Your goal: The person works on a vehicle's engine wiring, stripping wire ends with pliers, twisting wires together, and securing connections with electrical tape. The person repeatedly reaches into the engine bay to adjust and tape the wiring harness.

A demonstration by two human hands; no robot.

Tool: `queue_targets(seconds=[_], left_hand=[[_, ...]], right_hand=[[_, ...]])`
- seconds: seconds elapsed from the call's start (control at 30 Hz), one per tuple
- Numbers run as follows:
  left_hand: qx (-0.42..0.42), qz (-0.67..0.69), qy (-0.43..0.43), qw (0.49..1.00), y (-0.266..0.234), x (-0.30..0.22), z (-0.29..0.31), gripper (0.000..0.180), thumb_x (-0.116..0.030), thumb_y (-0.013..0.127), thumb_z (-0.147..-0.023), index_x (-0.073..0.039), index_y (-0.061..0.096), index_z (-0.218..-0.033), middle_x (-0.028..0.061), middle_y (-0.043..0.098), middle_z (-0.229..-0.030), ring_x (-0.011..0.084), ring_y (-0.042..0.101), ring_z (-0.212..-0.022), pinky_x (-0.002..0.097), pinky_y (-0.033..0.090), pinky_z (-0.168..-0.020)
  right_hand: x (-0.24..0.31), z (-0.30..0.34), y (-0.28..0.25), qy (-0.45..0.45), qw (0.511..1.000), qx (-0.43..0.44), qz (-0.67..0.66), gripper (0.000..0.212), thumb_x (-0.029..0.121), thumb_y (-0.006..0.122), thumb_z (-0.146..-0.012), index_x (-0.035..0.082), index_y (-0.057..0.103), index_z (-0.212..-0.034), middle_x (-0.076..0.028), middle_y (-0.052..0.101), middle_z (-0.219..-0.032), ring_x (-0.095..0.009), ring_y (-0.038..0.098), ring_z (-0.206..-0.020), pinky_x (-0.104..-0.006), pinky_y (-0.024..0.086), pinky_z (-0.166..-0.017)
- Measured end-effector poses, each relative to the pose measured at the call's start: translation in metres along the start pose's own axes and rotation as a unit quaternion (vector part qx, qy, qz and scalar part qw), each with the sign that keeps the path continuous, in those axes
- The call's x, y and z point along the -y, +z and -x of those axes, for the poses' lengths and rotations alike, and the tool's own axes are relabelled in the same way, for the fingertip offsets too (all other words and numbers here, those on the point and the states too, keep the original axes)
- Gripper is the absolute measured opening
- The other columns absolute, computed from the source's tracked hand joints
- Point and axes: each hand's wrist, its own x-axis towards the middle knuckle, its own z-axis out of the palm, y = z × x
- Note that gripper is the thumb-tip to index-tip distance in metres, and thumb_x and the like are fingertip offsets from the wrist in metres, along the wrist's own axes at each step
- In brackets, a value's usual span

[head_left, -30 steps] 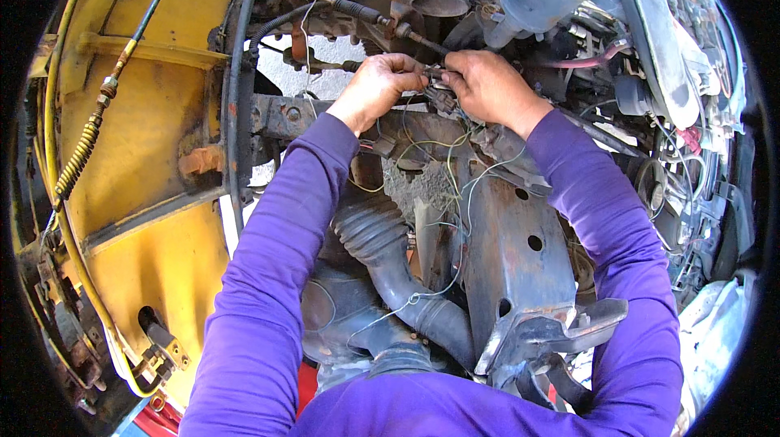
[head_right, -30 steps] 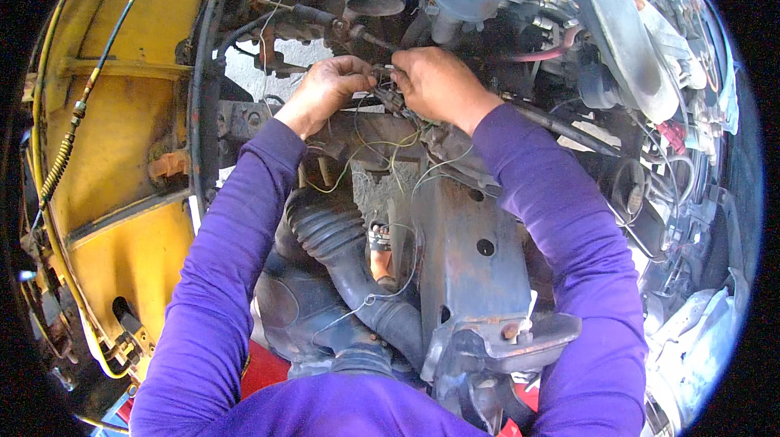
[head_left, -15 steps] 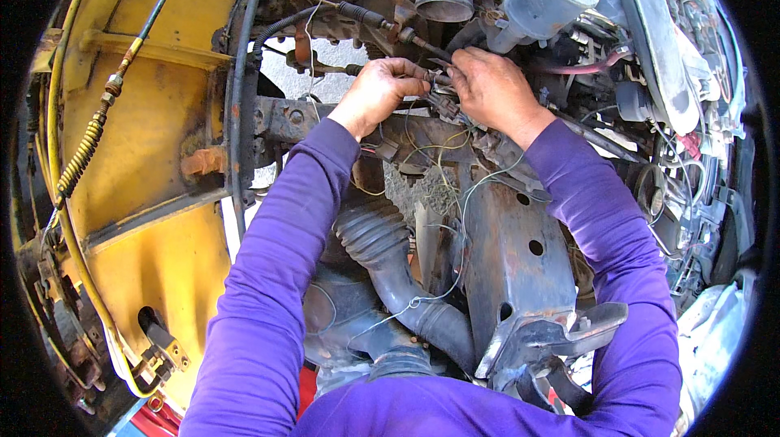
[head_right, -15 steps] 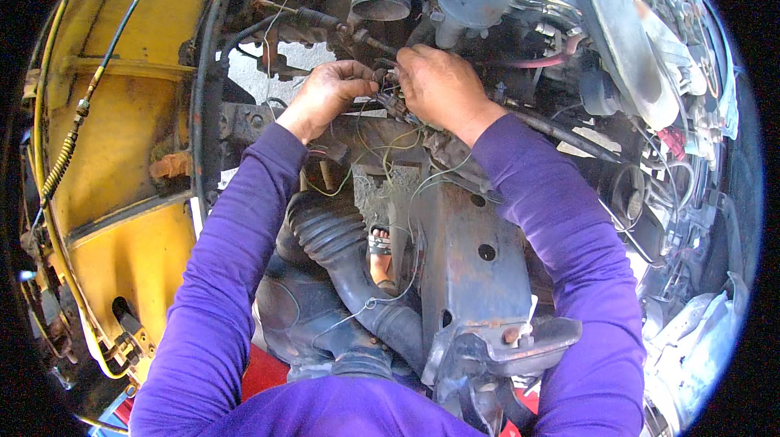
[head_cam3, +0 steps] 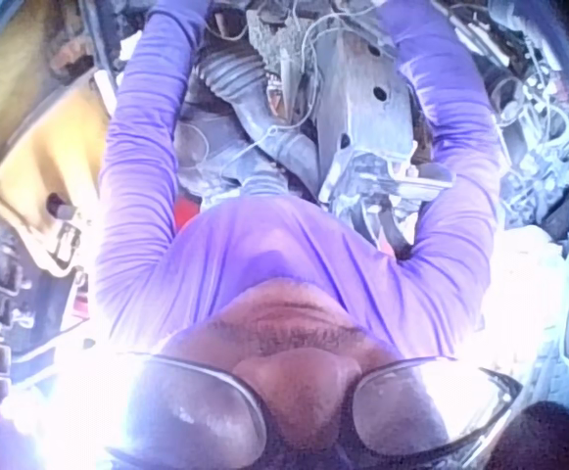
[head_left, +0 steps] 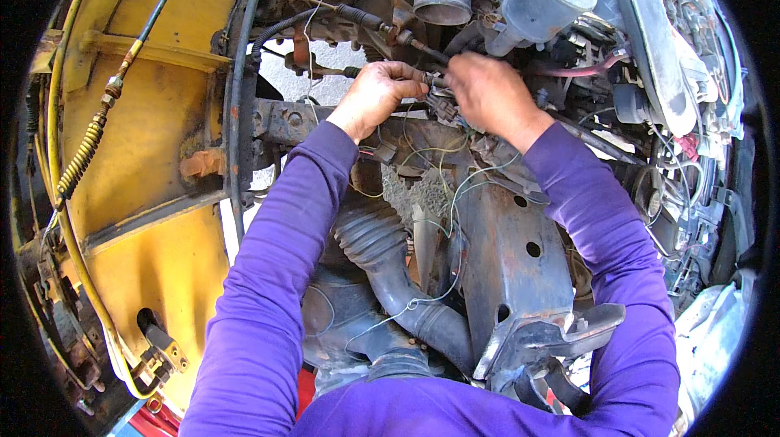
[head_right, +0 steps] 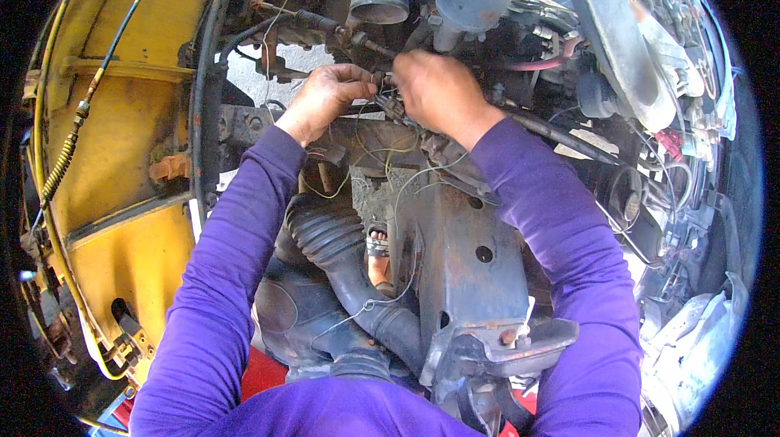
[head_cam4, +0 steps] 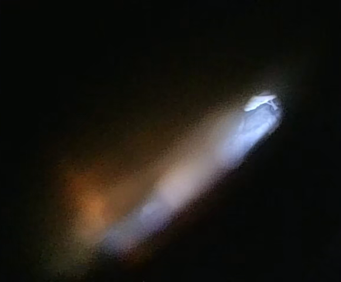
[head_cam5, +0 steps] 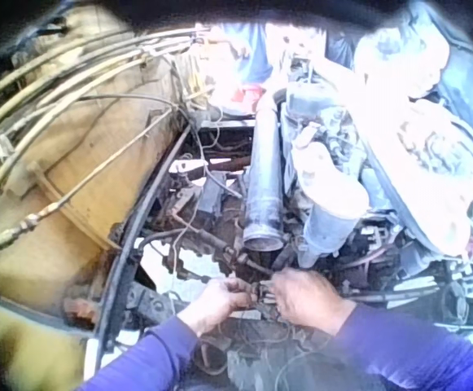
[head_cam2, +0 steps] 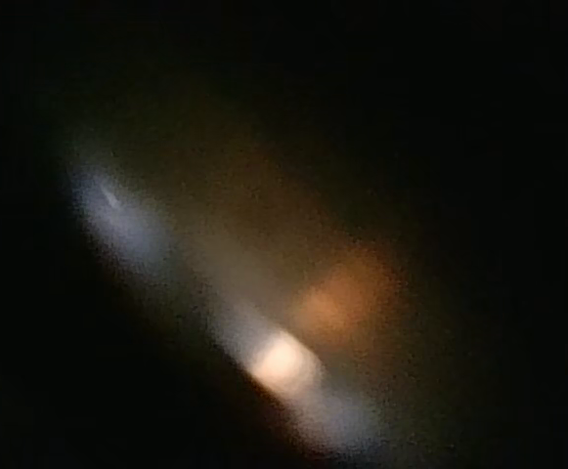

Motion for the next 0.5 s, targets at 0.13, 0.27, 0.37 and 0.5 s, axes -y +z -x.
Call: queue_targets(seconds=[0.13, 0.27, 0.37, 0.5], left_hand=[[-0.017, -0.008, 0.008, 1.000, 0.000, 0.003, -0.001, 0.022, -0.013, 0.075, -0.083, 0.001, 0.076, -0.100, 0.0064, 0.076, -0.093, 0.0146, 0.066, -0.089, 0.0294, 0.049, -0.086], [-0.021, -0.027, 0.003, 0.999, 0.001, 0.001, -0.001, 0.022, -0.013, 0.076, -0.082, 0.001, 0.077, -0.099, 0.0065, 0.076, -0.091, 0.0147, 0.067, -0.087, 0.0298, 0.050, -0.086], [-0.023, -0.022, 0.021, 0.999, 0.003, 0.001, -0.003, 0.022, -0.014, 0.077, -0.082, 0.001, 0.077, -0.099, 0.0062, 0.076, -0.091, 0.0143, 0.066, -0.087, 0.0301, 0.051, -0.085], [-0.021, -0.008, 0.008, 1.000, 0.002, 0.003, -0.003, 0.021, -0.014, 0.077, -0.083, 0.000, 0.077, -0.099, 0.0058, 0.076, -0.092, 0.0135, 0.066, -0.087, 0.0295, 0.050, -0.086]], right_hand=[[0.002, 0.001, 0.005, 0.014, 0.999, 0.026, 0.027, 0.012, 0.017, 0.062, -0.092, 0.005, 0.063, -0.092, -0.017, 0.068, -0.087, -0.040, 0.069, -0.079, -0.0521, 0.057, -0.071], [0.011, 0.003, 0.001, -0.024, 0.998, 0.046, 0.028, 0.012, 0.018, 0.062, -0.092, 0.006, 0.063, -0.091, -0.016, 0.068, -0.087, -0.040, 0.070, -0.077, -0.0517, 0.057, -0.070], [0.005, -0.002, 0.001, 0.030, 0.998, 0.026, 0.054, 0.012, 0.017, 0.063, -0.091, 0.005, 0.062, -0.091, -0.016, 0.066, -0.086, -0.040, 0.070, -0.077, -0.0515, 0.057, -0.069], [0.008, -0.002, -0.004, 0.023, 0.999, -0.011, 0.035, 0.012, 0.017, 0.063, -0.092, 0.005, 0.062, -0.092, -0.016, 0.066, -0.086, -0.041, 0.069, -0.078, -0.0517, 0.057, -0.069]])
